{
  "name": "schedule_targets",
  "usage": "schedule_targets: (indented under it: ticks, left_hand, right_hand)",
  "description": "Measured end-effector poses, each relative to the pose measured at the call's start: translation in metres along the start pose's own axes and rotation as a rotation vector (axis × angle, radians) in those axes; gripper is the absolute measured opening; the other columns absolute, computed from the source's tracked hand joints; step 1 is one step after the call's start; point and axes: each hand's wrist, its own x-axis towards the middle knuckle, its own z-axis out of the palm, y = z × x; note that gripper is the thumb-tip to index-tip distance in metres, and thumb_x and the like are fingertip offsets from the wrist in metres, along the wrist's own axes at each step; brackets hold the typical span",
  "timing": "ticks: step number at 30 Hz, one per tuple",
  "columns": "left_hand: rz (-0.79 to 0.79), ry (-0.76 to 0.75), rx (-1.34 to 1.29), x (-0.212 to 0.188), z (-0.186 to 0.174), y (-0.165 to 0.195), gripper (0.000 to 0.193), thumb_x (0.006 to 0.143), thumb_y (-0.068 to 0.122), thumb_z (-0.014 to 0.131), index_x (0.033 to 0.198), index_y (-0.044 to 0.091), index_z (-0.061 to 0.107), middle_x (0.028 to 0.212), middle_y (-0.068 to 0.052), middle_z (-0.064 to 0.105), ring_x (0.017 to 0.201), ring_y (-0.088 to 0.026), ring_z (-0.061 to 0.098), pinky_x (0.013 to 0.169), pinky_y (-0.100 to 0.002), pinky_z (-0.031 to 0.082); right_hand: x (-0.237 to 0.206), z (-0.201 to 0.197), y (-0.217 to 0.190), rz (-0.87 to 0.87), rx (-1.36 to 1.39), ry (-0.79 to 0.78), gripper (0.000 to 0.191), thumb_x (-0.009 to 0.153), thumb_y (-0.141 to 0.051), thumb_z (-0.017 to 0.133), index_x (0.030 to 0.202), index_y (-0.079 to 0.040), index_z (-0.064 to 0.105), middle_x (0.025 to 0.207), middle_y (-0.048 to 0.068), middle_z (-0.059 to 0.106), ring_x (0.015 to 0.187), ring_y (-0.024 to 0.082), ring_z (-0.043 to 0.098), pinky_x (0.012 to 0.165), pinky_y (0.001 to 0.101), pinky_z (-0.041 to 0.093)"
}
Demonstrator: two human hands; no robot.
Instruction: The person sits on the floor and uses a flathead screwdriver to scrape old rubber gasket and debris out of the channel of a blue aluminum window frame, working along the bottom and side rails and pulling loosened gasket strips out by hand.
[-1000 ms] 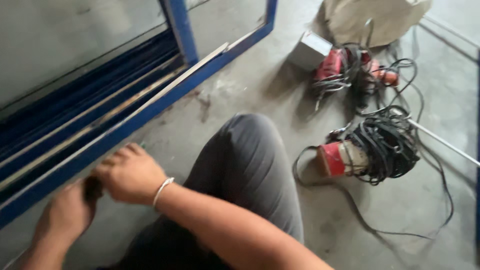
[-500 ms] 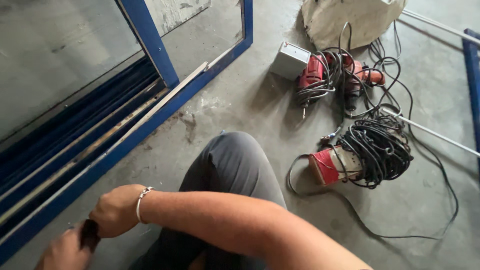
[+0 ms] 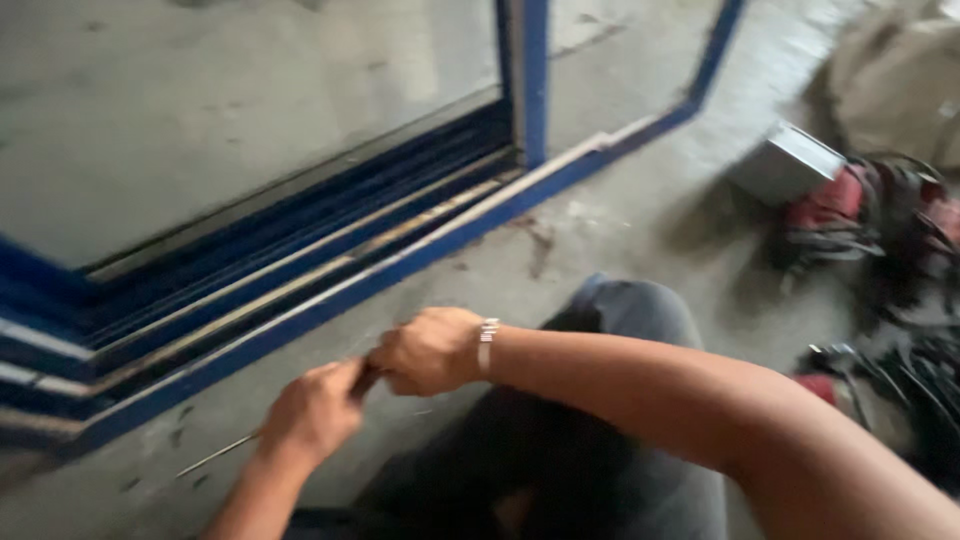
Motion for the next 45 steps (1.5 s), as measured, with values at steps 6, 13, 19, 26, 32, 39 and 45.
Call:
schedule_targets:
  ticks: [6,13,19,26,32,39,45]
  left_hand:
    - [0.03,0.011,-0.103,0.0,-0.016,0.019,0.015,0.089,0.016,0.06,0.093,0.011,0.073,0.097,-0.015,0.075,0.091,-0.041,0.07,0.075,-0.052,0.055]
    - [-0.033,-0.028,-0.125,0.002,-0.035,0.015,0.018,0.09,0.022,0.061,0.098,0.014,0.075,0.098,-0.015,0.075,0.089,-0.04,0.07,0.075,-0.051,0.055]
    - [0.002,-0.025,-0.099,0.001,-0.037,0.01,0.016,0.09,0.023,0.062,0.093,0.012,0.073,0.092,-0.016,0.075,0.085,-0.041,0.07,0.071,-0.052,0.055]
    - [0.09,-0.071,-0.089,-0.002,-0.039,0.003,0.018,0.092,0.021,0.06,0.093,0.006,0.068,0.087,-0.018,0.073,0.08,-0.039,0.072,0.069,-0.05,0.057]
    - [0.025,-0.105,-0.085,0.0,-0.044,0.002,0.021,0.093,0.024,0.059,0.09,0.006,0.07,0.088,-0.018,0.075,0.082,-0.04,0.072,0.072,-0.052,0.056]
    - [0.072,-0.149,-0.078,0.001,-0.045,0.01,0.02,0.088,0.014,0.053,0.093,0.011,0.072,0.095,-0.016,0.075,0.088,-0.042,0.07,0.076,-0.054,0.055]
    - [0.056,-0.202,-0.072,0.001,-0.036,0.008,0.021,0.092,0.024,0.055,0.089,0.01,0.071,0.095,-0.015,0.076,0.09,-0.04,0.071,0.076,-0.052,0.056]
  right_hand:
    - [-0.004,-0.014,-0.001,0.024,0.001,0.052,0.021,0.084,-0.029,0.063,0.096,-0.015,0.071,0.088,0.008,0.072,0.074,0.033,0.07,0.063,0.047,0.056]
    - [0.017,-0.007,-0.003,-0.013,0.021,0.183,0.014,0.082,-0.025,0.063,0.086,-0.014,0.071,0.08,0.007,0.068,0.067,0.032,0.067,0.059,0.0457,0.054]
    - [0.016,-0.009,-0.01,0.025,0.017,0.121,0.018,0.084,-0.024,0.062,0.096,-0.013,0.07,0.085,0.007,0.069,0.075,0.031,0.069,0.064,0.0458,0.055]
    - [0.012,-0.004,-0.003,-0.062,-0.112,0.069,0.023,0.098,-0.029,0.062,0.107,-0.008,0.066,0.093,0.008,0.069,0.086,0.029,0.07,0.069,0.0422,0.057]
    - [0.016,0.003,-0.004,-0.217,-0.09,0.227,0.017,0.093,-0.016,0.06,0.107,-0.009,0.065,0.098,0.007,0.069,0.089,0.027,0.071,0.074,0.0386,0.058]
    - [0.006,0.012,-0.002,-0.133,-0.105,0.147,0.014,0.093,-0.019,0.059,0.102,-0.009,0.063,0.086,0.01,0.065,0.069,0.031,0.069,0.056,0.044,0.056]
    - [-0.004,0.012,-0.004,-0.158,-0.159,0.215,0.015,0.094,-0.021,0.059,0.105,-0.011,0.064,0.086,0.009,0.065,0.074,0.029,0.071,0.055,0.0422,0.056]
